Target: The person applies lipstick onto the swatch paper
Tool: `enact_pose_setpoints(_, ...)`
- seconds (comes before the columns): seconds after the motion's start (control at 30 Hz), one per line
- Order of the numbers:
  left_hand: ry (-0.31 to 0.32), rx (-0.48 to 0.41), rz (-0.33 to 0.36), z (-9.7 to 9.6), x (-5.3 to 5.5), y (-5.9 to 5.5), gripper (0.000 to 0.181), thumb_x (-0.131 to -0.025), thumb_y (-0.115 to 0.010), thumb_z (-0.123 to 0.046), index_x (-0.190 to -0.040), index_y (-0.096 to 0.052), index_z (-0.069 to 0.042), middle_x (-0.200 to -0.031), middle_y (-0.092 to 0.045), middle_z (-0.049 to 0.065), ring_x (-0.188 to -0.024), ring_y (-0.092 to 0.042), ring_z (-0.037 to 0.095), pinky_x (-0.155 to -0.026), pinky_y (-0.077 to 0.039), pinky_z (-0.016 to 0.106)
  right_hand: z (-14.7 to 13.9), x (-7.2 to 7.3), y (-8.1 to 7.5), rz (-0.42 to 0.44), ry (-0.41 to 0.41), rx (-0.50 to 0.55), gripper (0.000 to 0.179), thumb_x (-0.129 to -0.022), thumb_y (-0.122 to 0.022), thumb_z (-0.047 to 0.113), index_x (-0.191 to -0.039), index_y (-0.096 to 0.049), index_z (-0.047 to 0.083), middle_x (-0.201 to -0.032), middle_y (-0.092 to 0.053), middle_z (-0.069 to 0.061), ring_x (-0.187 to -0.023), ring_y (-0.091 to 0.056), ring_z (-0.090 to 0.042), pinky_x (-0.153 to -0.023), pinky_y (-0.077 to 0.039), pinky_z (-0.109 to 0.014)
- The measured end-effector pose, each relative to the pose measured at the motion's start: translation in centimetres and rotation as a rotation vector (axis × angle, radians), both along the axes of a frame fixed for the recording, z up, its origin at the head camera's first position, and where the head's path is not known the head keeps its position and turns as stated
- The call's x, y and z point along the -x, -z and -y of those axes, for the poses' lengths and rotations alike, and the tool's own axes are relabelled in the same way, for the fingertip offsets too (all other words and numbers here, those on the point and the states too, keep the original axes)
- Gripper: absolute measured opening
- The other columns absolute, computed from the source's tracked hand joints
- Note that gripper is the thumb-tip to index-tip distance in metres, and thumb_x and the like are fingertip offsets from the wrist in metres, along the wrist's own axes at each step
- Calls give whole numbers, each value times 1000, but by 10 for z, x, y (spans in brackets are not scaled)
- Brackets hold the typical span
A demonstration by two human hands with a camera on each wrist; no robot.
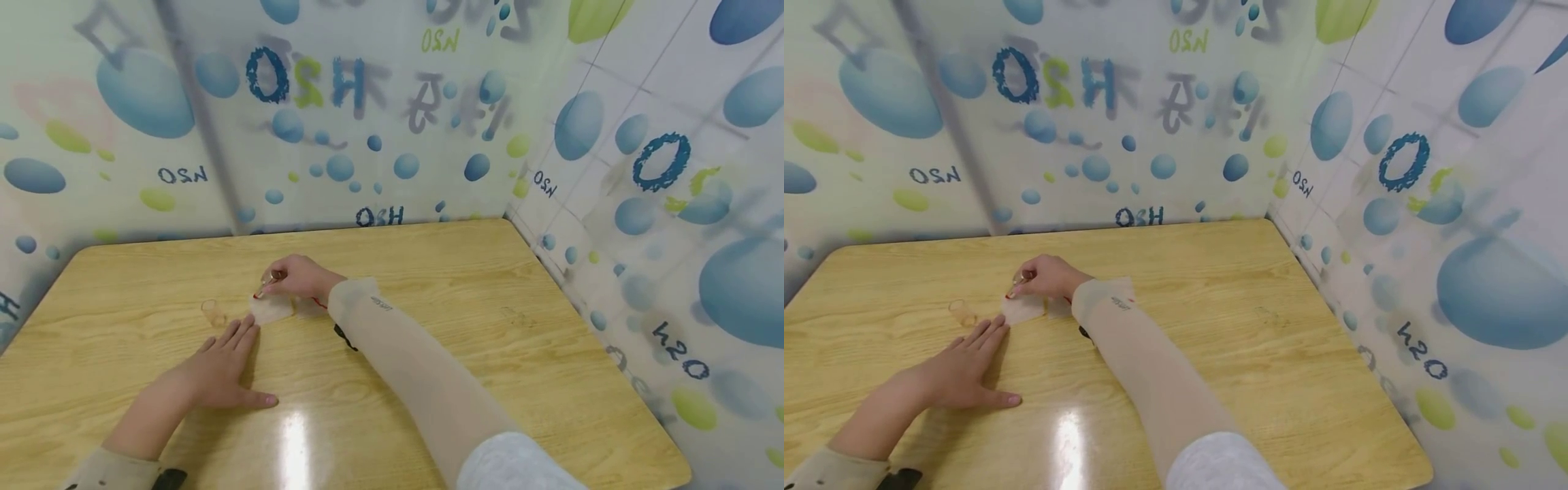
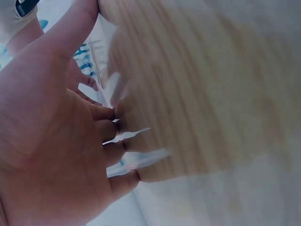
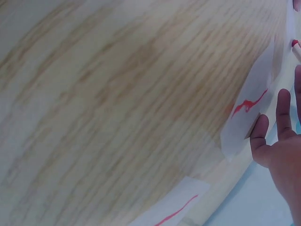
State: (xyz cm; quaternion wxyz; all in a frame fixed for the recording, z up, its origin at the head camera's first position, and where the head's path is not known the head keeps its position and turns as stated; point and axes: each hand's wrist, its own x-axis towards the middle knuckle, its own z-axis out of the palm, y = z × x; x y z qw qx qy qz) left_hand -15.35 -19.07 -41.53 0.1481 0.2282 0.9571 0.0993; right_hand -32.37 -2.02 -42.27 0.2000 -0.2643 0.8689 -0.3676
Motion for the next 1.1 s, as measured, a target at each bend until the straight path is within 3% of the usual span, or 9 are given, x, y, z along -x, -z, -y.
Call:
enact_pose_setpoints(0.23,-6,1,-29,-2,0,3,134,-67,-61,-84,-150,-19,13,-158,-16,33,-144,-17,53,-109,-25,71,-1,-3,-3,14,-12,-11,12,-91,-70,33,-102,-72,27,-97,-67,15,-88,-58,-5,-75,-46,-19)
enact_pose_setpoints(0.7,-9,13,17,-2,2,2,135,-67,-61,-84,-150,-17,13,-159,-12,33,-145,-14,53,-109,-22,72,-1,-4,-5,-38,-2,-93,11,-91,-70,35,-97,-72,27,-93,-67,13,-84,-56,-5,-72,-45,-17)
enact_pose_setpoints(0.93,-20,10,26,-3,2,0,136,-66,-61,-84,-151,-16,12,-159,-11,33,-145,-13,53,-107,-22,74,-8,-4,-7,-55,-11,-127,10,-91,-69,37,-95,-71,28,-86,-64,8,-72,-48,-9,-59,-38,-20)
enact_pose_setpoints(1.1,-23,7,18,-3,2,-1,135,-66,-62,-84,-151,-16,12,-159,-12,33,-144,-14,54,-107,-22,74,-11,-3,-6,-48,-16,-122,10,-91,-69,37,-94,-72,29,-87,-63,8,-74,-49,-9,-59,-38,-20)
